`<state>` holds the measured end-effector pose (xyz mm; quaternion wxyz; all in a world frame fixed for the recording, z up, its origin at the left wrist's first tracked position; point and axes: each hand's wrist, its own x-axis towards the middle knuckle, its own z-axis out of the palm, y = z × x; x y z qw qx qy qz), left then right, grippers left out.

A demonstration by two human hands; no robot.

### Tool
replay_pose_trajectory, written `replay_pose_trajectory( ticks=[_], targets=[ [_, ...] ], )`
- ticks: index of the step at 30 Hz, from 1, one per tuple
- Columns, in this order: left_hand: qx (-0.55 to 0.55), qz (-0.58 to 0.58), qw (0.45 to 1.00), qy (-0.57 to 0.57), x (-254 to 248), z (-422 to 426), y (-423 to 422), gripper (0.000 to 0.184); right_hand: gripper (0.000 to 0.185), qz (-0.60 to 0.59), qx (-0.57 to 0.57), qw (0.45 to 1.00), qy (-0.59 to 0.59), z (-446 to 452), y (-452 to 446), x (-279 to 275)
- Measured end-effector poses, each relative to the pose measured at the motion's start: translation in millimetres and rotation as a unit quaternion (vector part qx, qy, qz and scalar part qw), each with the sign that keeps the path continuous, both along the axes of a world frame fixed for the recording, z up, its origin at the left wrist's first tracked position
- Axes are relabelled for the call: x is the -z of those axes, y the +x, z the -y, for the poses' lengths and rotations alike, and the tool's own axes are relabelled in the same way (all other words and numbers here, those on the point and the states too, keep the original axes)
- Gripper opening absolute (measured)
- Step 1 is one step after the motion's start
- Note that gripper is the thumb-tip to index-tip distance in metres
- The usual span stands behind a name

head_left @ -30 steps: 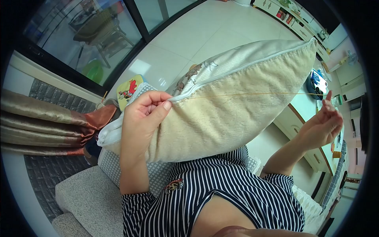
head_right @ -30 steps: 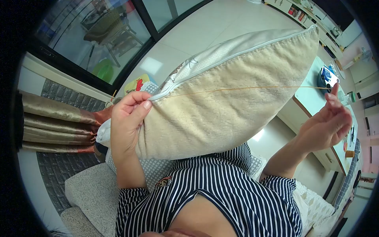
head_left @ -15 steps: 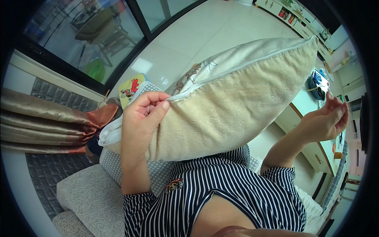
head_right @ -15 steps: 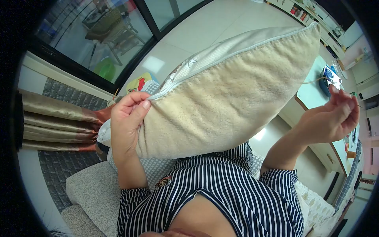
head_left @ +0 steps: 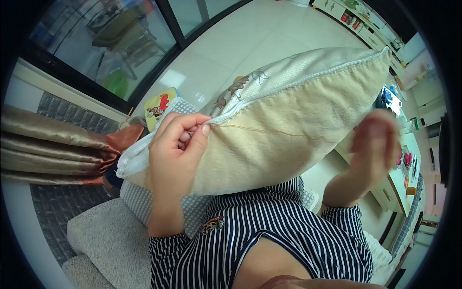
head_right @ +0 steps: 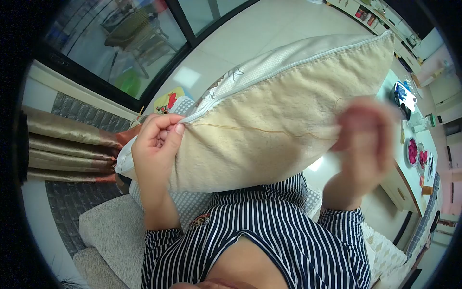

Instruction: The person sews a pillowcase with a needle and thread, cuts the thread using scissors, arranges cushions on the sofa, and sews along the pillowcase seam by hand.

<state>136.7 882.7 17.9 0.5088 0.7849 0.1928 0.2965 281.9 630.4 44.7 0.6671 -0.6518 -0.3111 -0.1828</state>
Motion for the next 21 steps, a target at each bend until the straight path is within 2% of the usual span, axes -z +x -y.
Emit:
replay_pose_trajectory(
  ticks=[1,2,4,9,14,16,17,19,21],
  targets=[
    [-0.015,-0.003,0.999,0.049,-5,6,-1,0.013,0.016,0.050,-0.160,0.981,-0.098,-18,-6,5],
    [-0.029,-0.005,0.995,0.098,-8,10,-2,0.014,0.015,0.116,-0.224,0.944,-0.211,-38,-11,-4],
    [-0.024,0.010,0.992,0.126,-9,13,-3,0.014,0.017,0.138,-0.278,0.924,-0.225,-69,-21,0],
    [0.010,0.022,0.986,0.164,-16,15,-12,0.018,0.014,0.123,-0.312,0.912,-0.237,-96,-13,12],
    [-0.011,-0.068,0.996,0.050,-31,24,-20,0.018,0.010,0.102,-0.317,0.914,-0.231,-89,-8,5],
    [0.014,-0.086,0.970,0.226,-30,15,-28,0.018,0.010,0.104,-0.315,0.918,-0.219,-88,-5,7],
    [0.014,-0.086,0.970,0.226,-29,13,-27,0.018,0.010,0.106,-0.312,0.922,-0.205,-88,-3,8],
    [0.010,-0.043,0.941,0.337,-27,10,-25,0.017,0.011,0.107,-0.307,0.924,-0.202,-90,-1,7],
    [-0.008,-0.032,0.931,0.365,-26,11,-24,0.018,0.013,0.109,-0.303,0.926,-0.198,-90,-1,7]
  ],
)
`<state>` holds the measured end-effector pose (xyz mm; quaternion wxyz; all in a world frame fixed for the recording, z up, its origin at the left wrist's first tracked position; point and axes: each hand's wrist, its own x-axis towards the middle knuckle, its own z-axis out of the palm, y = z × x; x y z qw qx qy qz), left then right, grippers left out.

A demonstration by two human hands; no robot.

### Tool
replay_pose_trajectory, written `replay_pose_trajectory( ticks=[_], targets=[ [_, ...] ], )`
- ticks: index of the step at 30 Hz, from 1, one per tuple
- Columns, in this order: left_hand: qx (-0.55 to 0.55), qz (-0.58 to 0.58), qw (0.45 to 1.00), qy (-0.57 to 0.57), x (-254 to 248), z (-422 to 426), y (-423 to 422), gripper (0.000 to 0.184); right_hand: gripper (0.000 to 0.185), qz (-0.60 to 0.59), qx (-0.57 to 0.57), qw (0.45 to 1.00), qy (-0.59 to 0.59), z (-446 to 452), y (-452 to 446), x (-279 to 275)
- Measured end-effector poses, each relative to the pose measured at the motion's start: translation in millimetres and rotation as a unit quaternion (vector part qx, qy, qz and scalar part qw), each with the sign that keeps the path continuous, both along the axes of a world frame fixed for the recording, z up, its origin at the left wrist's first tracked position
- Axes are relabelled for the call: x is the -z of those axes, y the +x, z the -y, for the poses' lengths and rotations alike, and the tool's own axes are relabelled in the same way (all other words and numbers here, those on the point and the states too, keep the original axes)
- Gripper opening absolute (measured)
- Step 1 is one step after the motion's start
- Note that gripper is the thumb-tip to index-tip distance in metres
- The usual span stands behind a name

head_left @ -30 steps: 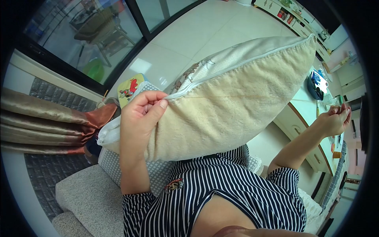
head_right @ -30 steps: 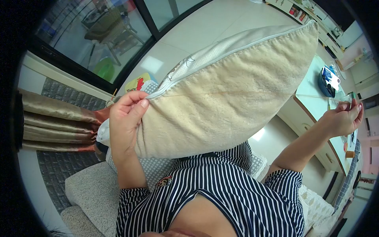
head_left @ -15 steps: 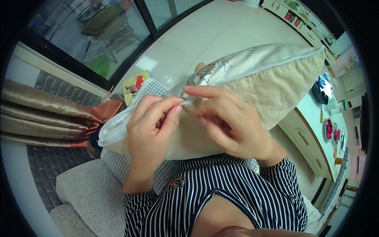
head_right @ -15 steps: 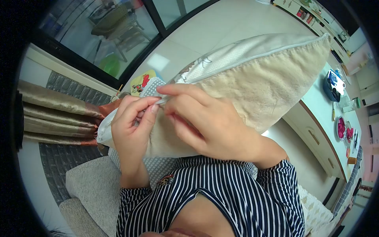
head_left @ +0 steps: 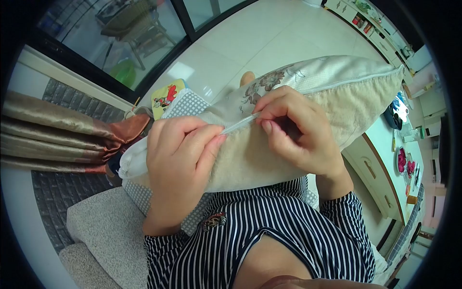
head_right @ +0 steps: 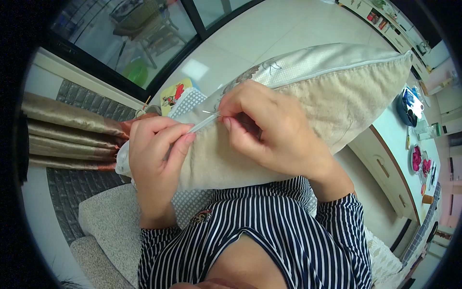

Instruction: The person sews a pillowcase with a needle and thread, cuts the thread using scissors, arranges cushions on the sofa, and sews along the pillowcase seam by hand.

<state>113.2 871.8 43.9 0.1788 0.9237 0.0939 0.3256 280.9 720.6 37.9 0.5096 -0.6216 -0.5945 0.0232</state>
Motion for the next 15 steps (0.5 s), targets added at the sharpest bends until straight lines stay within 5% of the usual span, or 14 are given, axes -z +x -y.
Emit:
replay_pose_trajectory(
  ticks=[7,15],
  targets=[
    [0.028,0.019,0.998,-0.059,3,-7,-6,0.035,0.007,-0.042,-0.006,0.999,-0.012,-1,1,1],
    [-0.011,-0.053,0.993,-0.106,-19,-7,-14,0.025,0.009,-0.017,-0.004,1.000,-0.004,-5,3,2]
  ],
)
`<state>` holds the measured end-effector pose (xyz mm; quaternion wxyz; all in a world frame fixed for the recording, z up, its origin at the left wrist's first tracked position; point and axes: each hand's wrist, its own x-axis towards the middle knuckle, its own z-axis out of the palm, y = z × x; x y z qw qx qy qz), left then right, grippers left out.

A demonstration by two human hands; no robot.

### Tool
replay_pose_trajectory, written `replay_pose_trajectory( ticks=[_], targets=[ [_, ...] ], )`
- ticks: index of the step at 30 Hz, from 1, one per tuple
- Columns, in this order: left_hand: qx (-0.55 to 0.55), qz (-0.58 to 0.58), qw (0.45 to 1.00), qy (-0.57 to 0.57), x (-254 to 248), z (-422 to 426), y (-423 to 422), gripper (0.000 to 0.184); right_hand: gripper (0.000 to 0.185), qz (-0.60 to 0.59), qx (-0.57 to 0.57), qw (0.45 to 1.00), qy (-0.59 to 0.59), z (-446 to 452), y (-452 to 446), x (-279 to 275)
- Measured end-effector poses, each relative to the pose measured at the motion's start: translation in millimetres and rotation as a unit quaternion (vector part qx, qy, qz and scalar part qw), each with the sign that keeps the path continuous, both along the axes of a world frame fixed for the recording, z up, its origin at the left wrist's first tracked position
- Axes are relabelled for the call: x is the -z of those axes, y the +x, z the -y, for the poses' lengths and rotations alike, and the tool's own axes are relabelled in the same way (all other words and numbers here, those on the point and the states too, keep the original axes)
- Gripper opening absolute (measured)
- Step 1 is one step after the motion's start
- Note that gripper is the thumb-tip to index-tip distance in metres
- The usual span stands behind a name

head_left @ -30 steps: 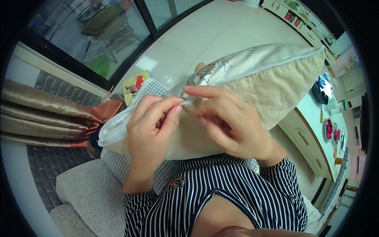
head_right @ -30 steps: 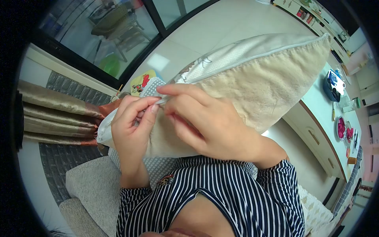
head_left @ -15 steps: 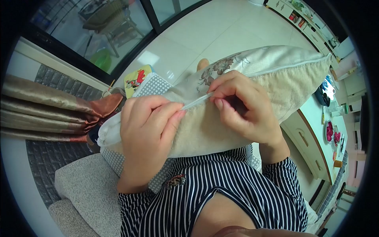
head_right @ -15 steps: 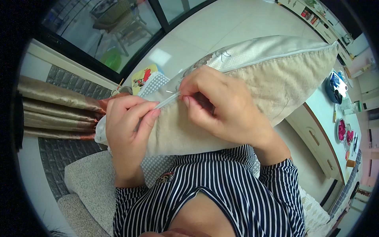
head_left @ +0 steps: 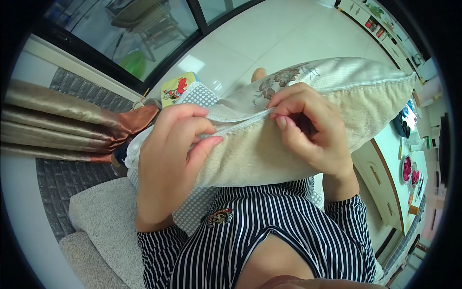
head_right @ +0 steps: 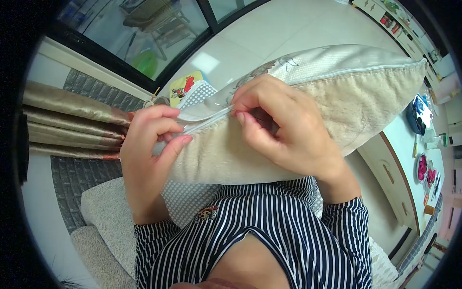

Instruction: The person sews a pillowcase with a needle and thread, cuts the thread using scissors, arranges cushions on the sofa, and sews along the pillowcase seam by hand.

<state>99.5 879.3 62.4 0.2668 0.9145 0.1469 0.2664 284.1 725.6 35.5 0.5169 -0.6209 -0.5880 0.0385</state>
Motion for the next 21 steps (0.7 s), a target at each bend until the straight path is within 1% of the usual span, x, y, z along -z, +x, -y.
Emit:
replay_pose_trajectory(
  ticks=[2,4,5,7,10,12,14,17,20,21],
  targets=[
    [-0.014,-0.015,1.000,-0.020,-1,-3,0,0.022,0.009,0.030,-0.012,0.999,0.017,-2,1,1],
    [-0.002,-0.008,1.000,0.016,0,-6,-1,0.021,0.009,0.024,-0.012,1.000,0.012,-1,0,0],
    [-0.002,-0.008,1.000,0.016,1,-9,-3,0.021,0.009,0.018,-0.011,1.000,0.007,-1,0,0],
    [0.032,-0.015,0.998,0.055,3,-14,-5,0.021,0.009,0.017,-0.007,1.000,0.008,-1,0,0],
    [0.043,-0.021,0.997,0.066,4,-16,-5,0.020,0.009,0.019,-0.007,1.000,0.011,-3,1,1],
    [0.032,-0.027,0.996,0.073,1,-14,-6,0.019,0.009,0.021,-0.011,1.000,0.013,-3,0,1],
    [0.022,-0.033,0.996,0.080,-1,-11,-7,0.017,0.006,-0.012,0.000,1.000,-0.002,-3,-2,0],
    [0.002,-0.032,0.995,0.090,0,-6,-7,0.014,0.006,-0.019,0.004,1.000,-0.007,-3,-2,1],
    [-0.007,-0.009,0.997,0.078,5,-7,-6,0.011,0.006,-0.021,0.006,1.000,-0.011,-5,-3,-1],
    [-0.004,-0.008,0.996,0.094,7,-8,-6,0.011,0.006,-0.021,0.006,1.000,-0.012,-5,-4,-1]
  ],
)
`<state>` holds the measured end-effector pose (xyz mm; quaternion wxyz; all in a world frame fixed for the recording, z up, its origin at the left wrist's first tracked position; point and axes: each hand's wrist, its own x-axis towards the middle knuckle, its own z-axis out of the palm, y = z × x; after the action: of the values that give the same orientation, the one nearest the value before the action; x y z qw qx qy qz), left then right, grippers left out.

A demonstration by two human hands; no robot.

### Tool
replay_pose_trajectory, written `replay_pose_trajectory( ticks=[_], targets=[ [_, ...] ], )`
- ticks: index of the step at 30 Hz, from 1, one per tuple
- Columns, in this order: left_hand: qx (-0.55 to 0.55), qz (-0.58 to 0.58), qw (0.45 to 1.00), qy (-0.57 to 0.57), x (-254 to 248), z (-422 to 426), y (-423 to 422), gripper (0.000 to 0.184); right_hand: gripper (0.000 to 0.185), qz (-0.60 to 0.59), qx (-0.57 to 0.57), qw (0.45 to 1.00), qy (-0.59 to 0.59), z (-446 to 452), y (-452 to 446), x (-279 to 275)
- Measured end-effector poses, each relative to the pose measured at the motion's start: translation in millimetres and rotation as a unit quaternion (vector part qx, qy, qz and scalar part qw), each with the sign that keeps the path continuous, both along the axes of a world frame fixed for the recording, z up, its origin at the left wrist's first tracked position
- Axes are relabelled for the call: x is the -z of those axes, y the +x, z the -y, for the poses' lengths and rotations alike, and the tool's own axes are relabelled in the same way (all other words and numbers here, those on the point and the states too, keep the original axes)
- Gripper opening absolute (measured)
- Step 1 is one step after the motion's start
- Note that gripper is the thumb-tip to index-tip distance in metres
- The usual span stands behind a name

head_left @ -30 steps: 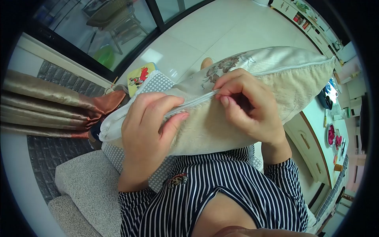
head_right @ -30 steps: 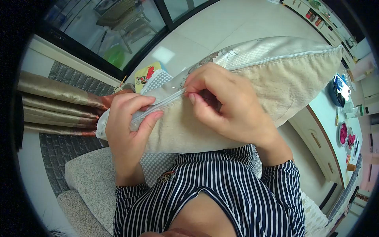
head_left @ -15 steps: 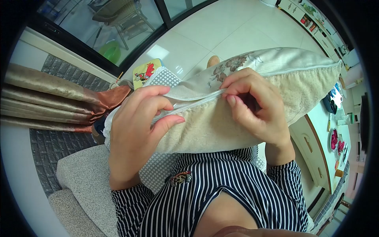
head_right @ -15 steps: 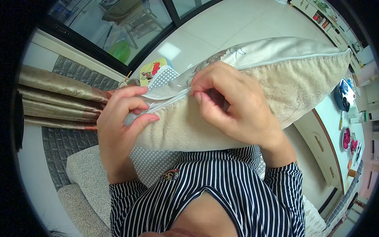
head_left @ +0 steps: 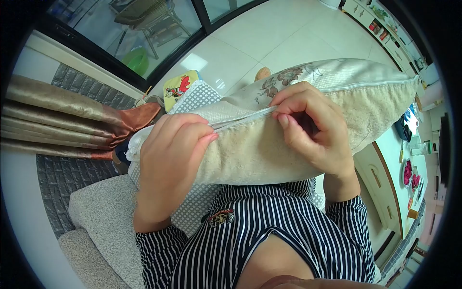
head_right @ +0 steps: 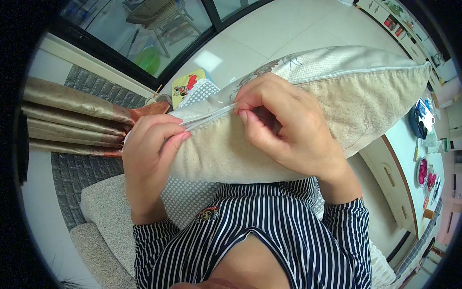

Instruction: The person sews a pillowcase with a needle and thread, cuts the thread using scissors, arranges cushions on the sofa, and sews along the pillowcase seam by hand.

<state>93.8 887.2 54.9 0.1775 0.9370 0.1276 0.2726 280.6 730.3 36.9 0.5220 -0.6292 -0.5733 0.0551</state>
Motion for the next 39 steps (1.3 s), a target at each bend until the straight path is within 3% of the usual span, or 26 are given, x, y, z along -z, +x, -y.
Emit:
replay_pose_trajectory(
  ticks=[2,4,8,10,14,16,20,23,26,28,33,36,39],
  targets=[
    [0.002,0.002,1.000,0.015,1,-1,-1,0.012,0.006,-0.008,0.004,1.000,-0.005,0,0,-1],
    [0.016,-0.003,0.994,0.110,1,-2,-3,0.015,0.006,-0.004,0.004,1.000,-0.001,0,1,0],
    [-0.017,-0.016,0.993,0.116,3,7,0,0.019,0.007,0.016,0.007,1.000,0.009,-2,2,1],
    [-0.098,-0.060,0.993,0.006,1,19,4,0.016,0.007,0.017,0.009,1.000,0.010,-2,1,1],
    [-0.087,-0.044,0.995,-0.024,9,20,7,0.017,0.007,0.007,0.014,1.000,0.003,0,2,0],
    [-0.072,0.050,0.929,-0.360,14,21,13,0.016,0.006,-0.007,0.017,1.000,0.002,1,4,-1],
    [-0.029,0.086,0.917,-0.388,25,17,20,0.021,0.005,0.003,0.014,1.000,0.011,1,9,-1],
    [-0.015,0.068,0.956,-0.285,25,23,31,0.021,0.005,0.000,0.008,1.000,0.007,0,10,1],
    [-0.026,0.102,0.947,-0.303,34,23,40,0.020,0.005,-0.012,0.006,1.000,0.000,1,8,2],
    [-0.050,0.104,0.918,-0.379,34,23,43,0.013,0.006,-0.004,0.001,1.000,0.000,2,11,2],
    [-0.006,0.139,0.883,-0.448,42,10,47,0.012,0.009,-0.019,0.034,0.998,0.054,7,14,0],
    [-0.008,0.143,0.878,-0.457,42,9,49,0.012,0.016,0.109,0.080,0.989,0.055,16,19,1],
    [-0.009,0.149,0.880,-0.450,43,7,49,0.013,0.022,0.112,0.096,0.989,0.026,20,3,4]
  ],
)
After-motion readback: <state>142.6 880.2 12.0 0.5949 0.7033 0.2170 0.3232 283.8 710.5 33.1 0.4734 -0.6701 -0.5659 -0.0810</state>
